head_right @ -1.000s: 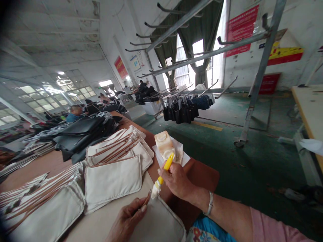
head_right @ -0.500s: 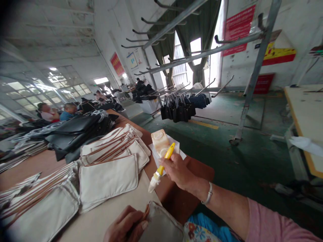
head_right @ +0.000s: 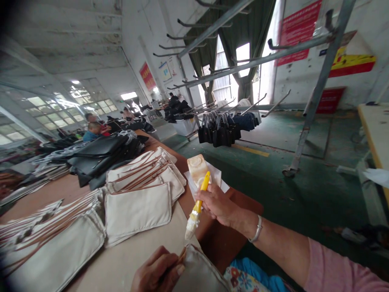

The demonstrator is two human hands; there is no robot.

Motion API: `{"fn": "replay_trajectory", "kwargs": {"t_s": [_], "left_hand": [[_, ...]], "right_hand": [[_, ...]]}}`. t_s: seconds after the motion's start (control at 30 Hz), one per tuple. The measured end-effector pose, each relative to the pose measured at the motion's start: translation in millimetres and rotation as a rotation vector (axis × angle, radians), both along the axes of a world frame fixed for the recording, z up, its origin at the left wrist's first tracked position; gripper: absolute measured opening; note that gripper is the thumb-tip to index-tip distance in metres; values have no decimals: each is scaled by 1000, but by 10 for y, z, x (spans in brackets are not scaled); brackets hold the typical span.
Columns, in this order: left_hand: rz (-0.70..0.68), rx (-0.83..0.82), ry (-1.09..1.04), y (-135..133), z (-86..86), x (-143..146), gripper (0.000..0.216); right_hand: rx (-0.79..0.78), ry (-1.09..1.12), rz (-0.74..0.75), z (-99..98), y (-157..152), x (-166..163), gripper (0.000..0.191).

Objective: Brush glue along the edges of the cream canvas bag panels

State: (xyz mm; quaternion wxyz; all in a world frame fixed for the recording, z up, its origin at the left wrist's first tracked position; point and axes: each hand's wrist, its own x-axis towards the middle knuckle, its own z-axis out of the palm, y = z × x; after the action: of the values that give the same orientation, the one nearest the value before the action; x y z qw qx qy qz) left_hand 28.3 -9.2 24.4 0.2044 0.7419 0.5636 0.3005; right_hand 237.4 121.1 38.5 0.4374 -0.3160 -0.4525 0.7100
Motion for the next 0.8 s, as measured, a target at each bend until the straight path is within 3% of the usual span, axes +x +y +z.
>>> {"fn": "replay_trajectory", "kwargs": {"t_s": [0.13, 0.2, 0.33, 0.47, 0.6, 0.7, 0.8], "left_hand": [[96, -98, 27, -69, 40, 23, 37], [195, -142, 47, -130, 111, -39, 35], [446, -99, 127, -338, 456, -418, 37], [669, -83, 279, -550, 1049, -1058, 38], [742, -100, 515, -464, 1480, -1843, 42], [684, -76, 702, -212, 1502, -2528, 47], [658, -7, 840, 123, 1309, -3168, 40]], "right_hand": [[-91, 76, 111, -81, -108, -98, 25], [-170, 139, 32, -134, -105, -103, 32], [-181, 144, -54, -283, -14, -80, 48], [-251, 83, -80, -439, -28, -56, 54], [-329, 19, -182, -552, -86, -33, 52], [-352, -11, -231, -692, -85, -12, 50], [-377, 2, -181, -865, -65, 7, 52]]}}
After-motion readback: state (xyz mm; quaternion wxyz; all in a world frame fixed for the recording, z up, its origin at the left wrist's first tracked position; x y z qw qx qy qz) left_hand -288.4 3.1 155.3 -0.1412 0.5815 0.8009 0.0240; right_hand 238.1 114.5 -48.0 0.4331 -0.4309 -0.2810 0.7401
